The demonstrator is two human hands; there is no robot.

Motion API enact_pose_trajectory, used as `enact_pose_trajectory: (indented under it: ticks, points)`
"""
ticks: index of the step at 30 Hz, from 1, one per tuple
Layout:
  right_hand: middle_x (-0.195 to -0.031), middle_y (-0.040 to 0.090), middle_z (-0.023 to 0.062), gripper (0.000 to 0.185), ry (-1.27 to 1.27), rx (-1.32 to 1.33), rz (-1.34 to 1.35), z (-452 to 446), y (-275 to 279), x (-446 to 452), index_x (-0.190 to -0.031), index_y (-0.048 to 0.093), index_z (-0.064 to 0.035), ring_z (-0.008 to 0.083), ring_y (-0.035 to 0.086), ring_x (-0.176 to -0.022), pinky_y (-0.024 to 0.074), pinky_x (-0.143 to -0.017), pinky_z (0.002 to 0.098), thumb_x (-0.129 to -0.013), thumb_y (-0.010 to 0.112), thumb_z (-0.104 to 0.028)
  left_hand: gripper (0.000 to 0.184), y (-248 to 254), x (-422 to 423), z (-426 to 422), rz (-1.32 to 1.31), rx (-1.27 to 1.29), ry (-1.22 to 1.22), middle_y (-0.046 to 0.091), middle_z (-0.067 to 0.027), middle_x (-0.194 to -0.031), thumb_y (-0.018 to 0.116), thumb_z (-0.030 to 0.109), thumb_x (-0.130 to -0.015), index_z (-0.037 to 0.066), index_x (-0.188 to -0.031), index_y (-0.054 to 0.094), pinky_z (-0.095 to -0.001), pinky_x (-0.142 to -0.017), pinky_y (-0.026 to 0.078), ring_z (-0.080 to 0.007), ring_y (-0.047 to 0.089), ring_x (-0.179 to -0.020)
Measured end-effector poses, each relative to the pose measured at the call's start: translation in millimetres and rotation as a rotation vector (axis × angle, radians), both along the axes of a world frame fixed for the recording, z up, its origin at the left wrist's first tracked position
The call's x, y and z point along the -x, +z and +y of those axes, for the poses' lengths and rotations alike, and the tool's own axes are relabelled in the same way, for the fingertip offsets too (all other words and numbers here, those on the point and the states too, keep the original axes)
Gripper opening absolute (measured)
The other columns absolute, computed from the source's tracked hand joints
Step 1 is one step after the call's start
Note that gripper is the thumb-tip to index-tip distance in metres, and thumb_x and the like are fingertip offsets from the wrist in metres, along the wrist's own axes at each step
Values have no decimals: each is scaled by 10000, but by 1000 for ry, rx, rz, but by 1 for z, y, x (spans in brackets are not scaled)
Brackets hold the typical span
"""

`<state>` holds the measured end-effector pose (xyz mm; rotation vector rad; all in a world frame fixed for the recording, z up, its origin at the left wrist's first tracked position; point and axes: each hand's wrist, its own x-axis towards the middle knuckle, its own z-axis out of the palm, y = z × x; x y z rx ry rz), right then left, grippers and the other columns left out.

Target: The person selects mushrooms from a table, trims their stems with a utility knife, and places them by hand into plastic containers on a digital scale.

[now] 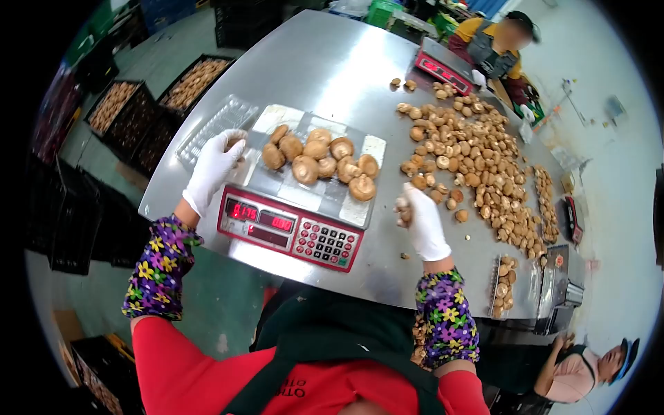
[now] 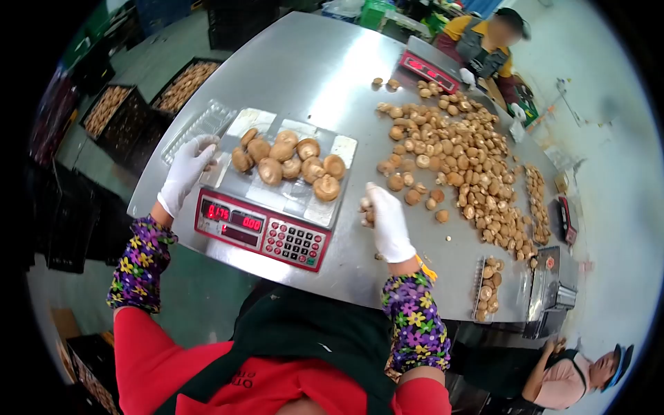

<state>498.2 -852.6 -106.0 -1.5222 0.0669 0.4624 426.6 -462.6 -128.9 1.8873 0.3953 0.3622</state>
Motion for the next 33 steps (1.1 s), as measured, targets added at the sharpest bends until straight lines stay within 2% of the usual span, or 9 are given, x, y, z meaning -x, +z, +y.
enact_pose_trajectory:
  ticks: [3, 7, 8, 9, 10, 15, 22, 29, 33]
  points:
    - [-814, 634, 36, 314, 185, 233, -173, 5, -9, -7, -985, 660, -16, 105, 584, -730, 481, -627, 260, -954, 592, -321, 247, 2, -33, 15, 165, 22, -301, 649, 18, -841, 590, 225, -974, 30, -1101, 675, -220, -570, 455, -55, 574, -659]
    - [-884, 704, 140, 353, 319, 288, -392, 15, -40, -19, -1012, 685, 42, 198, 663, -822, 533, -729, 333, -925, 591, -287, 231, -1, -49, 20, 172, -31, -364, 648, -32, -688, 625, 227, -945, 1, -947, 676, -236, -462, 437, -92, 586, -532]
    - [-872, 699, 111, 341, 329, 286, -373, 17, -43, -22, -982, 677, 28, 167, 653, -801, 521, -711, 317, -921, 594, -297, 215, -12, -58, 31, 209, -33, -359, 646, -40, -676, 617, 219, -948, 9, -927, 660, -236, -411, 415, -103, 573, -476]
    - [-776, 702, 132, 324, 273, 234, -470, 19, -47, -22, -947, 685, 54, 217, 678, -741, 537, -669, 348, -888, 601, -253, 167, -16, -65, 38, 260, -98, -344, 624, -32, -653, 610, 187, -946, 28, -896, 621, -238, -387, 401, -108, 551, -435]
    - [-833, 681, 104, 284, 293, 108, -322, 21, -47, -21, -922, 663, 46, 170, 646, -766, 520, -690, 309, -910, 593, -230, 141, -22, -70, 40, 240, -59, -329, 610, -25, -644, 609, 170, -944, 41, -887, 601, -237, -385, 399, -106, 540, -425]
    - [-731, 645, 81, 195, 90, 16, -332, -1, -64, -14, -838, 639, 16, 158, 605, -688, 487, -636, 304, -863, 594, -172, 74, -22, -84, 14, 245, -49, -338, 579, -11, -662, 607, 117, -938, 82, -907, 550, -221, -374, 370, -85, 502, -416]
    - [-711, 632, 64, 186, -205, 162, -413, -144, -37, 52, -813, 613, 4, 125, 580, -664, 477, -618, 309, -857, 599, -176, 84, 23, -122, -169, 225, -114, -516, 555, 3, -679, 606, 99, -946, 62, -889, 556, -219, -418, 380, -67, 484, -470]
    - [-648, 540, 28, 148, -658, 271, -342, -265, -76, 127, -797, 583, -8, 102, 498, -623, 437, -599, 295, -869, 588, -138, 105, -44, -199, -381, 151, -120, -961, 549, 12, -680, 625, 97, -930, 76, -864, 546, -215, -422, 381, -61, 467, -471]
    - [-698, 495, -45, 134, -816, 260, -285, -295, -121, 154, -826, 575, -13, 52, 443, -684, 397, -603, 247, -906, 596, -118, 110, -92, -208, -472, 134, -155, -1091, 510, 32, -663, 635, 76, -912, 83, -855, 542, -216, -448, 404, -61, 480, -518]
